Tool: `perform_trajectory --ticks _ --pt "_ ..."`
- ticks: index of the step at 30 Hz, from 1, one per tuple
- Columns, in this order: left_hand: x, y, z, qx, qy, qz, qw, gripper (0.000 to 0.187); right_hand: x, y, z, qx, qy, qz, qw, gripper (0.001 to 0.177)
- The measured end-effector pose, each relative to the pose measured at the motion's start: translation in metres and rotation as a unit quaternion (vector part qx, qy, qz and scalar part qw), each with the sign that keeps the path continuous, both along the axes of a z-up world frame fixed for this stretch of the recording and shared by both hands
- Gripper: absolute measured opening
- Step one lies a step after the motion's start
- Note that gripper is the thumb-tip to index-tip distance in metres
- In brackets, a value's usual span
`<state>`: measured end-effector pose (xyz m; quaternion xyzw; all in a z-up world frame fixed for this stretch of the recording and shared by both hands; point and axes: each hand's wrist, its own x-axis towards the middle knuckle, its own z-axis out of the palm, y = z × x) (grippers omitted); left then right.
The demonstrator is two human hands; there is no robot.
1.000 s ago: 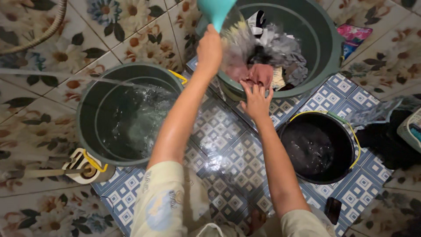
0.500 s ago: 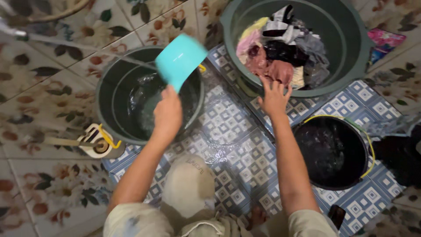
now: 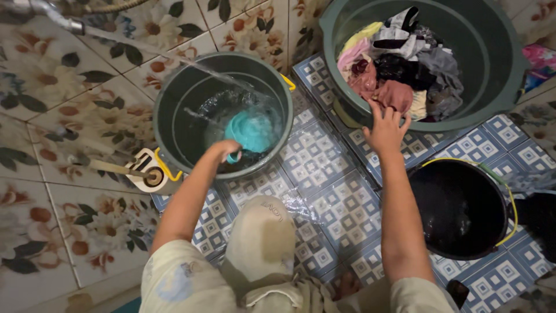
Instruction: The person pours water from a large basin into a smaller bucket using a scoop, adds liquid detergent, and then washes various clothes by hand in the larger basin. They repeatedly submerge, agitate, and wring out the garments before transferring them to the smaller bucket.
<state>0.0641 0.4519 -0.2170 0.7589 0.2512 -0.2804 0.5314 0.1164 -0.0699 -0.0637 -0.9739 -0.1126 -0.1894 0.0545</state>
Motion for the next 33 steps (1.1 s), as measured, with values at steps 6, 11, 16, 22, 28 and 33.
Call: perform_trajectory --ticks 6,11,16,22,28,33 --pt "-0.034 0.005 0.07 -0.445 0.083 0.238 0.859 0.025 0.0 0.0 0.003 0.001 0.009 0.004 1.0 0.093" --pt "-0.068 -0.036 0.178 -0.573 -0.001 0.208 0.793 0.024 0.002 0.0 0.005 0.007 0.02 0.005 1.0 0.094" --pt "-0.028 -0.091 0.265 -0.433 -0.206 0.093 0.872 0.02 0.0 -0.003 0.002 0.007 0.024 0.009 1.0 0.095" --pt "0.092 -0.169 0.269 -0.249 -0.306 0.074 0.916 0.023 0.001 -0.002 0.005 0.011 0.027 0.012 1.0 0.096" --pt "0.168 -0.254 0.219 0.215 -0.54 0.045 0.812 0.034 0.0 -0.002 0.006 0.029 0.029 0.005 0.999 0.093" --pt "0.162 -0.298 0.221 0.275 -0.49 0.017 0.827 0.037 0.002 0.003 0.006 0.027 0.038 0.0 0.999 0.092"
